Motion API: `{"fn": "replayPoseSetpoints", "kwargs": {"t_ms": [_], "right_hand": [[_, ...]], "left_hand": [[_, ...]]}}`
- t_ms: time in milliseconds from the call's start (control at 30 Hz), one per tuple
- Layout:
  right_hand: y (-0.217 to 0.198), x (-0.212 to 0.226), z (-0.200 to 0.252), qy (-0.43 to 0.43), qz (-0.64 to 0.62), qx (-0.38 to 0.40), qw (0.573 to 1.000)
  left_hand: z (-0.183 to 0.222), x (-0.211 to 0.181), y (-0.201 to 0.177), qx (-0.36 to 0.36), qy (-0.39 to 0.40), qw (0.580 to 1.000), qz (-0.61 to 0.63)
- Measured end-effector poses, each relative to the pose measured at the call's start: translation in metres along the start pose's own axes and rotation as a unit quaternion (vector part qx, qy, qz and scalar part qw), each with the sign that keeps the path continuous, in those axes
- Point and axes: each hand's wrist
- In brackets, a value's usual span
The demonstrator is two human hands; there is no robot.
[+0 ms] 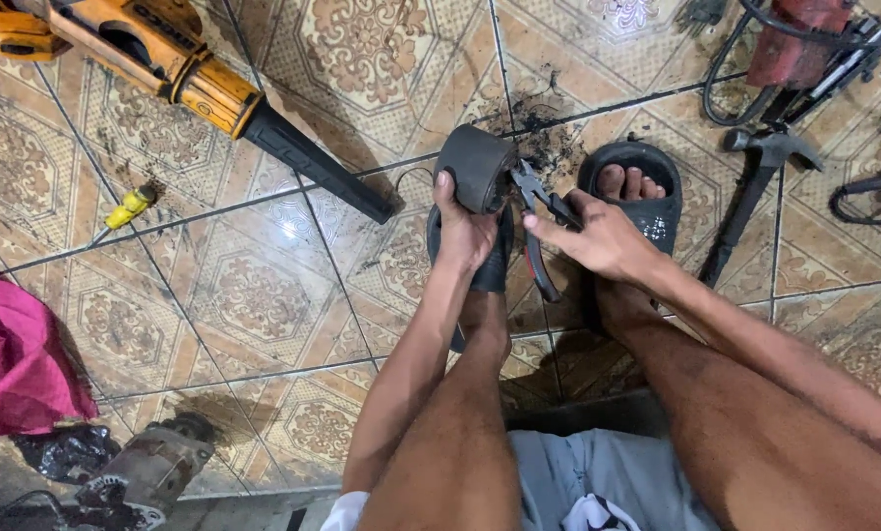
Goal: Removing copper wire windings from a motor stator using pliers
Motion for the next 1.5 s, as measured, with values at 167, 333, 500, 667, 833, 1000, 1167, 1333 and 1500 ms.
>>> {"fn": "replayPoseSetpoints", "kwargs": {"t_ms": [167,333,500,667,833,1000,1167,1333,1500], "right_hand": [[0.000,0.018,0.010,0.014,0.006,0.008,1.000],[0.011,0.003,-0.008,0.032,-0.095,-0.026,0.995],[0.000,0.010,0.018,0.030,-0.015,-0.004,0.999],[-0.004,0.019,0.033,-0.150,0.081,-0.117,0.978],[-0.014,-0.014,-0.006,-0.019,0.161,-0.095,0.982],[-0.014,-0.010,0.030,-0.213,0.214,-0.182,0.936],[-0.010,-0.046,-0.003,-0.140,0.324,-0.170,0.920],[-0.008,-0.060,-0.001,-0.269,0.287,-0.144,0.908],[-0.026,-0.015,0.037,-0.257,0.223,-0.126,0.932]], "left_hand": [[-0.011,0.005,-0.016,0.007,0.011,1.000,0.010],[-0.006,0.001,0.007,-0.003,0.025,1.000,0.008],[-0.008,0.003,0.003,-0.036,-0.006,0.999,-0.035],[-0.011,0.005,0.012,-0.066,0.002,0.996,-0.064],[0.009,-0.023,0.072,-0.051,0.000,0.993,-0.103],[0.017,-0.030,0.073,0.012,-0.036,0.987,-0.155],[0.029,-0.048,0.113,-0.001,-0.066,0.981,-0.182],[0.023,-0.049,0.108,-0.061,-0.080,0.987,-0.124],[0.008,-0.048,0.097,-0.075,-0.076,0.991,-0.075]]}}
Point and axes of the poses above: each hand's wrist, its own z-axis away from the middle knuckle, its own y-axis out of the palm, x = y × z, and after that the axes turned 8 degrees about x, right-handed
